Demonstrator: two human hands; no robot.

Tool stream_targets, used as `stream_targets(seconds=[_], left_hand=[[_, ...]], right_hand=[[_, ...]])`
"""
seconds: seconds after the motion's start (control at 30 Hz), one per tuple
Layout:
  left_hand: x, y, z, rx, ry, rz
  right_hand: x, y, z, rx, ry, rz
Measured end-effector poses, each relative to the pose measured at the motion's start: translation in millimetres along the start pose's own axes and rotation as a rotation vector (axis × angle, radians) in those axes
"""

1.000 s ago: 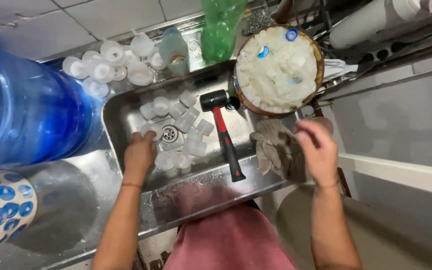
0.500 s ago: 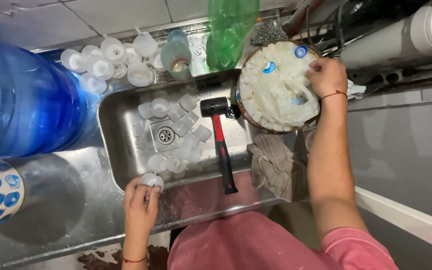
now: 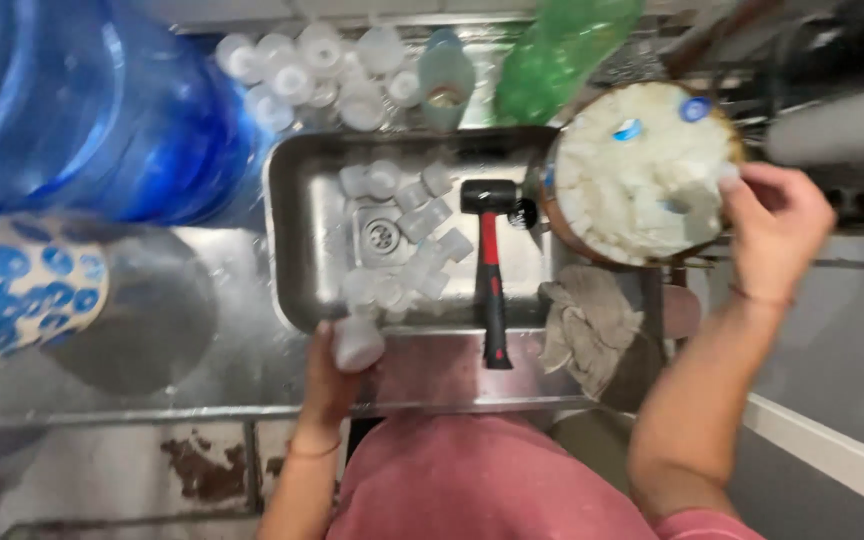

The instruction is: Cleaning and sorting plastic caps for water jugs in a stainless steel sink

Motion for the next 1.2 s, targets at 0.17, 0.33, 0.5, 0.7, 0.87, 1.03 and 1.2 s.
stream_targets(seconds=[0.17, 0.33, 0.5, 0.7, 0.87, 1.03, 1.2], left_hand=[[-51, -8, -21, 0.259, -0.427, 0.205], [-48, -14, -24, 0.245, -0.332, 0.139], [-8, -17, -32, 0.21, -0.207, 0.106], [50, -28, -61, 0.127, -0.166, 0.14], [99, -19, -50, 0.026, -0.096, 0.129], [134, -19, -70, -0.026, -0.093, 0.156], [167, -17, -83, -0.101, -0.058, 0.143]], right_hand=[[-80, -136, 160, 0.031, 0.47, 0.378], [-152, -206, 245, -0.001, 0.532, 0.551], [-190, -226, 263, -0.102, 0.603, 0.56], [-220, -241, 331, 0.016, 0.731, 0.95], [-259, -275, 351, 0.099, 0.589, 0.888], [-288, -307, 370, 0.169, 0.437, 0.732], [-301, -322, 405, 0.181, 0.46, 0.669]])
Point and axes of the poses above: each hand's wrist, its own y-axis towards the middle knuckle, its own x-axis out of the back of the hand, z = x × y, the point moved 3 cm from there along y, towards the middle knuckle, and after that the axes turned 2 degrees about y, right-handed, at the moved point
